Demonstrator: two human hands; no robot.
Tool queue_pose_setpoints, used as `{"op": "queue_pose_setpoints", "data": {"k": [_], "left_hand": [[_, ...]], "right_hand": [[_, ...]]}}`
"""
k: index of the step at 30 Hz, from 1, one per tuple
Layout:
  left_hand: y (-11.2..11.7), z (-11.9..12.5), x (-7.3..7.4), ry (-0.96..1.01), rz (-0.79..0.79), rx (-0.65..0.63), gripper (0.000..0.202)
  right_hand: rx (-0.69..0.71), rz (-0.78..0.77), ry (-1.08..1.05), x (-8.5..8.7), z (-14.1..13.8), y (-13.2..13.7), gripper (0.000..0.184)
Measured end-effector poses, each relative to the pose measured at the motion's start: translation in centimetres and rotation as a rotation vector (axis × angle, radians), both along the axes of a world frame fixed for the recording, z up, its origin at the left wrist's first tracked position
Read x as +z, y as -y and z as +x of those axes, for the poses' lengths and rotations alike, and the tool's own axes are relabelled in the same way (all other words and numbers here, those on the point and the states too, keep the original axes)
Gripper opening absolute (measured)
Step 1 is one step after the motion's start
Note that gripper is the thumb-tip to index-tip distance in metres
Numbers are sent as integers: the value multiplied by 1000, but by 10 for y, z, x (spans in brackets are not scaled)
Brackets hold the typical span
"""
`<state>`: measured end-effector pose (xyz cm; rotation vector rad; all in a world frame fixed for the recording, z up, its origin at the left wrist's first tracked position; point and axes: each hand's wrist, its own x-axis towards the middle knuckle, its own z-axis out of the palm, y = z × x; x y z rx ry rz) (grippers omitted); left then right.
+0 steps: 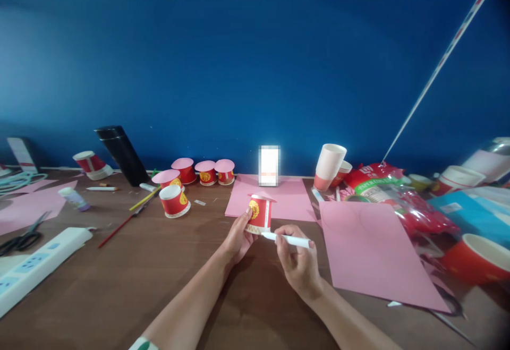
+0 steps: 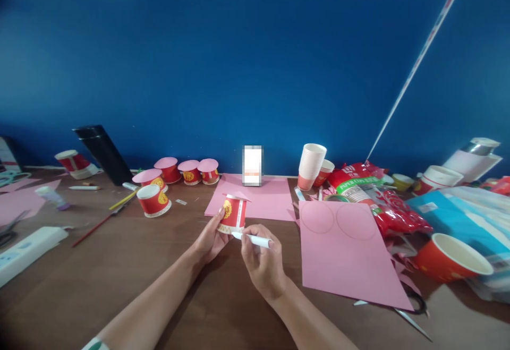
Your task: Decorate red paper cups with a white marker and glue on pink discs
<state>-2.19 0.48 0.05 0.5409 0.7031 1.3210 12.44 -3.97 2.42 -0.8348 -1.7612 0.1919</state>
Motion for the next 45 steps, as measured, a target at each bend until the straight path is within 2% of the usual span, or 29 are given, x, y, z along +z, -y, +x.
{"op": "queue_pose_setpoints", "data": {"k": [5,12,19,24,31,39,45], "left_hand": [[2,1,3,-13,0,18,28],[2,1,2,-9,22,16,24],[1,1,0,-21,25,1,30],[2,1,-1,-16,39,-9,28],[2,1,1,-12,32,-12,28],[2,1,3,8,8,24,27],[3,1,4,-8,4,12,28]], "right_hand": [[-37,34,-9,-6,0,-2,4],[-21,41,-40,-1,0,-2,8],[-85,62,-10,-17,3,-6,10],[-117,99,1,-21,4,-7,9],[-106,75,3,-19,4,-7,6],[-69,9,-15,-3,2,-2,8],[-77,22,-11,-9,1,-4,6]]}}
